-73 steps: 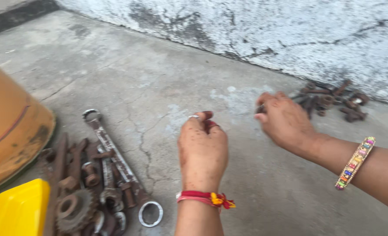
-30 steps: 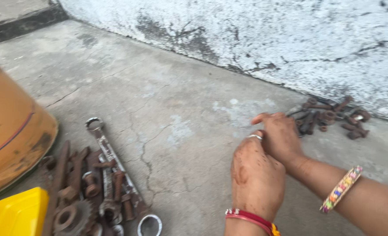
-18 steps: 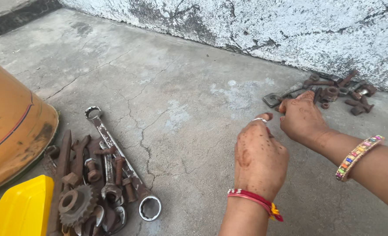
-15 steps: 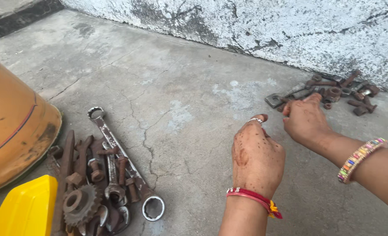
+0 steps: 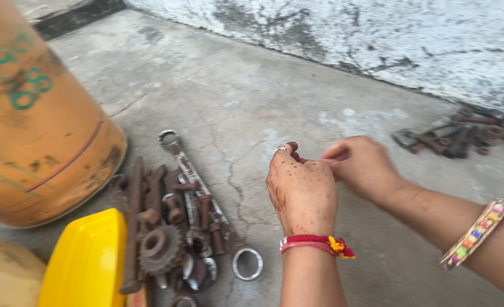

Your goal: The person sorts through various metal bolts, nuts, and washers on the floor, picking them up individually and occasionally threading a nut onto a bolt.

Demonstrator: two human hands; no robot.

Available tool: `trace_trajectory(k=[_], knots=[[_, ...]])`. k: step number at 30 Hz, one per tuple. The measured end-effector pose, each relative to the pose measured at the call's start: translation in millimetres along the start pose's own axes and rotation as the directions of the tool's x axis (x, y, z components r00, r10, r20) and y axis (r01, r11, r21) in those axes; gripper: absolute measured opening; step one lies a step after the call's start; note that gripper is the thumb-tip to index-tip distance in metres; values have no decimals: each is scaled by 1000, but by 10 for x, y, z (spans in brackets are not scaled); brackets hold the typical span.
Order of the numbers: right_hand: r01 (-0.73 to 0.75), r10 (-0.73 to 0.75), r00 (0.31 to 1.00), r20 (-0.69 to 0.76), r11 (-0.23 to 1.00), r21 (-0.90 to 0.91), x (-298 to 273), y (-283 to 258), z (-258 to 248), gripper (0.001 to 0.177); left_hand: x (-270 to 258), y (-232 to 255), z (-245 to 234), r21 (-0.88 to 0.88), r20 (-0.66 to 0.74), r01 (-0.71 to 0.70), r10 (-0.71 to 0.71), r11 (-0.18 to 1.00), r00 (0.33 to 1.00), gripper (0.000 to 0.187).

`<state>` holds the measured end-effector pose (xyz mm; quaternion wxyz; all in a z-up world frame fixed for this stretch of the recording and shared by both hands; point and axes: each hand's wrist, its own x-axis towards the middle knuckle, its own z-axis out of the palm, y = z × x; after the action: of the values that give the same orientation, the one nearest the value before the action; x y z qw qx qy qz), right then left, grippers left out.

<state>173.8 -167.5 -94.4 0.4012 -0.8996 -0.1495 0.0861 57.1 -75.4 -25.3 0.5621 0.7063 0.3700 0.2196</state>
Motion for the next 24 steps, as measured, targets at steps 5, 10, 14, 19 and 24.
trace_trajectory(k=[5,10,14,19,24], knots=[[500,-519,838,168,854,143,-235,-815,576,8,216,-23,-498,-118,-248,11,-40,993,968,50],[238,-534,756,379,763,601,-293,-1121,1239,13,302,-178,-853,-148,-528,-34,-50,988,848,44],[-200,-549,599,582,602,773,-317,-955,1944,25,345,-178,-959,-167,-565,-34,-67,985,823,42],[265,-462,711,530,874,407,-197,-859,2215,33,394,-290,-740,-158,-569,-36,-61,987,820,40],[-279,-453,707,543,527,803,-254,-764,1449,21,353,-276,-545,-102,-518,-50,-10,993,855,38]])
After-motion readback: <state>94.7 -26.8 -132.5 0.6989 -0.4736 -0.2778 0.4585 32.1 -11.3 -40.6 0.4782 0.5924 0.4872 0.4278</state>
